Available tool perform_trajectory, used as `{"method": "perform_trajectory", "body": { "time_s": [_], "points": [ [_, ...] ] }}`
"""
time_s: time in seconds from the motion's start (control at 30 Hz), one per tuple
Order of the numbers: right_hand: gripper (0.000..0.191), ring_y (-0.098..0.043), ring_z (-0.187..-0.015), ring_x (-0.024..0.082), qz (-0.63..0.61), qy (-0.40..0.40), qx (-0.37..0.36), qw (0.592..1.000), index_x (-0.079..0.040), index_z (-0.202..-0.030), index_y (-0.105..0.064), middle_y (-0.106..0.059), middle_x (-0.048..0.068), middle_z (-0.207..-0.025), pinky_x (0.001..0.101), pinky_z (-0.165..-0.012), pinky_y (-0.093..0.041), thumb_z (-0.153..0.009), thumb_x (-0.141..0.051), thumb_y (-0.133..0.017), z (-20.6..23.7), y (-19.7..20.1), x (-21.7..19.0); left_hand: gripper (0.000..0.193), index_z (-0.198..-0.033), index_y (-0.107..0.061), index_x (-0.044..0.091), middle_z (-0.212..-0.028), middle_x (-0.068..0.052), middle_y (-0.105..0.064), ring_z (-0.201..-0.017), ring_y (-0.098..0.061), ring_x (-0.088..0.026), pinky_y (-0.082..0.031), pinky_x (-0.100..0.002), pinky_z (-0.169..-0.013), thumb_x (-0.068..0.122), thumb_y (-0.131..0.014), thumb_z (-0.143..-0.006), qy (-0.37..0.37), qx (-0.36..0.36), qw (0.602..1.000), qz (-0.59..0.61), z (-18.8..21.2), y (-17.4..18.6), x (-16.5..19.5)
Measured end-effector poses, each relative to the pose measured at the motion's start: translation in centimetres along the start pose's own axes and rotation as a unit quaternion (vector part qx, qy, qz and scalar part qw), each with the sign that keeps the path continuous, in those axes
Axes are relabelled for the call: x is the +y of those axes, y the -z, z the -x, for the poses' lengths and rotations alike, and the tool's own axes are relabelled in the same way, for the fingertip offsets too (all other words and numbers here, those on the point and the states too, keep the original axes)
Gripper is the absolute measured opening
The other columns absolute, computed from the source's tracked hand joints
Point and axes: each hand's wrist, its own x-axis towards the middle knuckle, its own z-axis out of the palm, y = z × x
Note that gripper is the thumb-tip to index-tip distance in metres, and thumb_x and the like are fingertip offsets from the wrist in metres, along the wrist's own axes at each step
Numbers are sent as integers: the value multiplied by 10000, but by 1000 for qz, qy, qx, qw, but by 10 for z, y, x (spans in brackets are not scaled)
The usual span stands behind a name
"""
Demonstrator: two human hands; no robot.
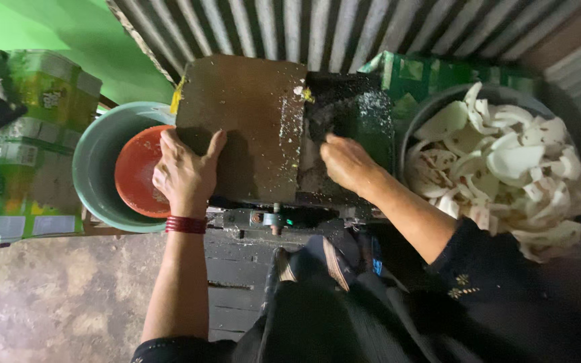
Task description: The person feeds white produce slices one at a time into a motorized grinding machine, holding the hopper cover with the left hand while ground meal collects in a red bowl. They then scoop the ground meal from the bowl into a white sack.
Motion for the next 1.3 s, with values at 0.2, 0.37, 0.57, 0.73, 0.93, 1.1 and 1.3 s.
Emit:
{"method": "perform_trajectory", "body": {
  "time_s": [0.2,0.37,0.57,0.73,0.93,1.1,1.3],
  "points": [
    [144,-698,-807,432,32,-9,-36,999,65,-751,-647,-669,276,-864,508,-695,-575,-865,22,-570,-5,5,0,841,-1166,-510,-6,-1121,-239,-680,-915,-687,-470,-526,-552,-775,751,-721,-867,1,-2,1000,12,0,-2,-1],
    [127,-699,-828,453,41,27,-38,998,58,-723,-694,-681,301,-868,514,-699,-574,-781,2,-596,-11,-6,6,850,-1204,-514,-7,-1138,-245,-676,-904,-686,-475,-526,-554,-761,735,-734,-854,-3,11,1000,11,0,-1,0],
    [140,-712,-805,462,52,5,-89,995,63,-735,-701,-687,315,-831,522,-663,-582,-748,16,-570,-17,-10,5,829,-1211,-518,-10,-1104,-237,-685,-871,-693,-465,-533,-542,-735,713,-738,-870,-10,24,999,24,0,1,1],
    [206,-745,-734,411,22,-52,-159,986,70,-741,-674,-695,288,-777,495,-639,-609,-864,15,-519,-20,-12,-1,817,-1154,-523,-1,-1061,-229,-689,-856,-694,-457,-535,-538,-725,731,-740,-862,6,6,1000,0,1,0,1],
    [134,-716,-744,391,60,29,-67,996,30,-732,-710,-703,252,-770,487,-626,-587,-795,-2,-595,-27,-20,0,824,-1140,-525,-3,-1095,-239,-687,-860,-691,-467,-529,-545,-719,738,-758,-863,-8,27,1000,-6,3,-3,-2],
    [61,-708,-733,241,-126,16,94,987,-18,-839,-727,-726,139,-831,385,-644,-611,-848,16,-677,-12,10,8,802,-1122,-519,-5,-1108,-244,-686,-895,-677,-491,-511,-566,-757,718,-766,-875,-15,8,1000,11,4,-2,-2],
    [119,-684,-933,361,66,-353,202,911,-111,-1053,-754,-724,173,-1039,506,-820,-550,-984,-140,-661,46,92,132,798,-1120,-518,-1,-1111,-246,-684,-919,-674,-488,-502,-564,-776,715,-766,-868,-2,-5,1000,1,2,-1,-1]
  ]
}}
